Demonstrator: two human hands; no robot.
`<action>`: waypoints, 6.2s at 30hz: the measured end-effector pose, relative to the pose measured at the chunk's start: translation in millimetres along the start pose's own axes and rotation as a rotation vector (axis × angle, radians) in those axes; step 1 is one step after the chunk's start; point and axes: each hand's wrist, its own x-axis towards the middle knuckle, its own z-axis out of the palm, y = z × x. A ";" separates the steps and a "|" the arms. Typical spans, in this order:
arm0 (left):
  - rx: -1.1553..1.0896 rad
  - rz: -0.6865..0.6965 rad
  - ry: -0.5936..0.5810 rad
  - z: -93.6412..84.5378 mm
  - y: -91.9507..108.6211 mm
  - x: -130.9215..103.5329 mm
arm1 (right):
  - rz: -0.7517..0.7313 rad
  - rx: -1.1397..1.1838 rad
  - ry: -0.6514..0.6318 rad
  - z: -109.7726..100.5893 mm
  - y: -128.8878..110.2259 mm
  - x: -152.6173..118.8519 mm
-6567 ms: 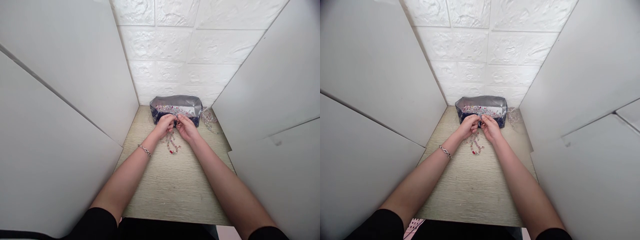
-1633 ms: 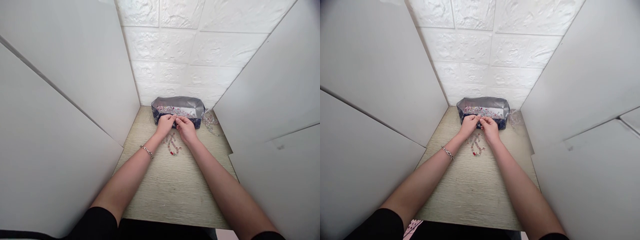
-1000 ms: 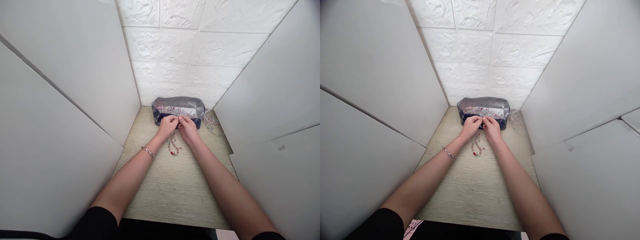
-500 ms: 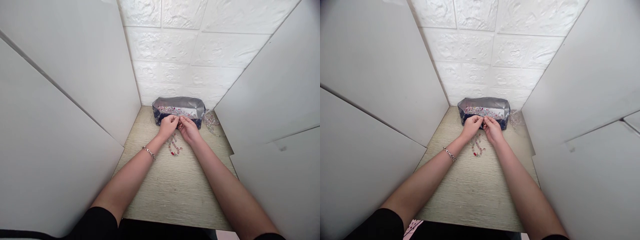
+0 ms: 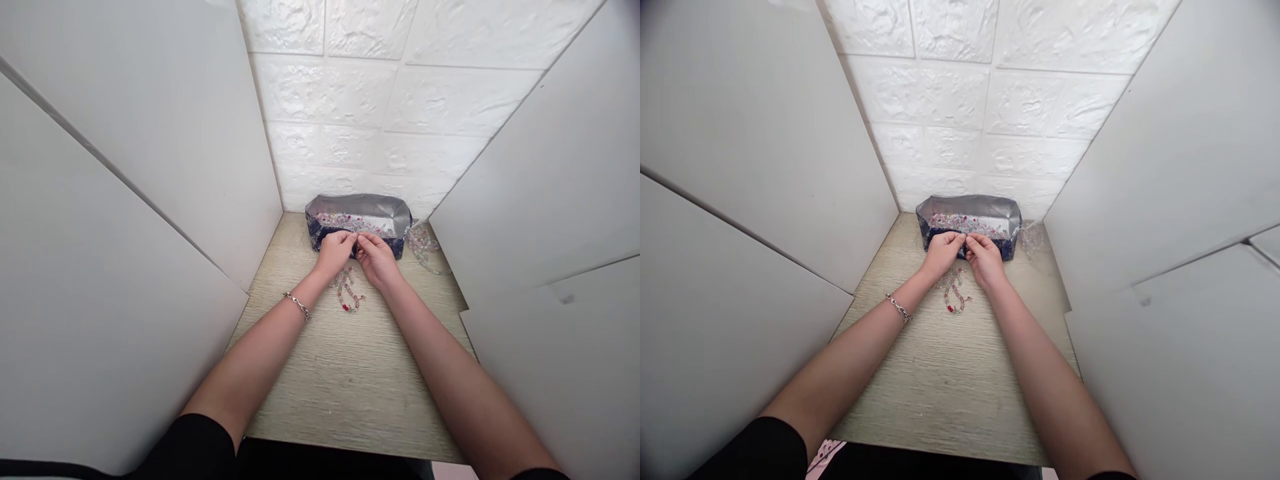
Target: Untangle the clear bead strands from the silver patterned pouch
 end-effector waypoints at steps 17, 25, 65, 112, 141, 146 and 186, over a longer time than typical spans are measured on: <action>0.008 0.020 -0.001 0.8 -0.4 -0.7 | -0.038 -0.013 0.044 2.2 1.2 0.6; -0.033 0.087 0.006 2.4 6.0 -3.4 | -0.021 -0.001 -0.057 1.4 1.7 -1.1; -0.275 -0.141 -0.019 0.6 6.3 2.6 | 0.102 0.026 -0.060 4.7 -9.7 -4.0; -0.264 -0.048 -0.089 3.7 2.4 2.4 | 0.159 0.193 -0.107 -0.7 -7.6 -2.1; -0.254 -0.077 -0.085 2.7 6.6 -0.2 | 0.138 0.210 -0.058 1.6 -8.3 -2.3; -0.240 -0.066 -0.063 3.5 4.5 0.2 | 0.129 0.197 -0.051 2.2 -7.4 -2.3; -0.237 -0.116 -0.035 3.0 8.5 -0.3 | 0.060 0.113 -0.050 4.5 -2.3 -2.1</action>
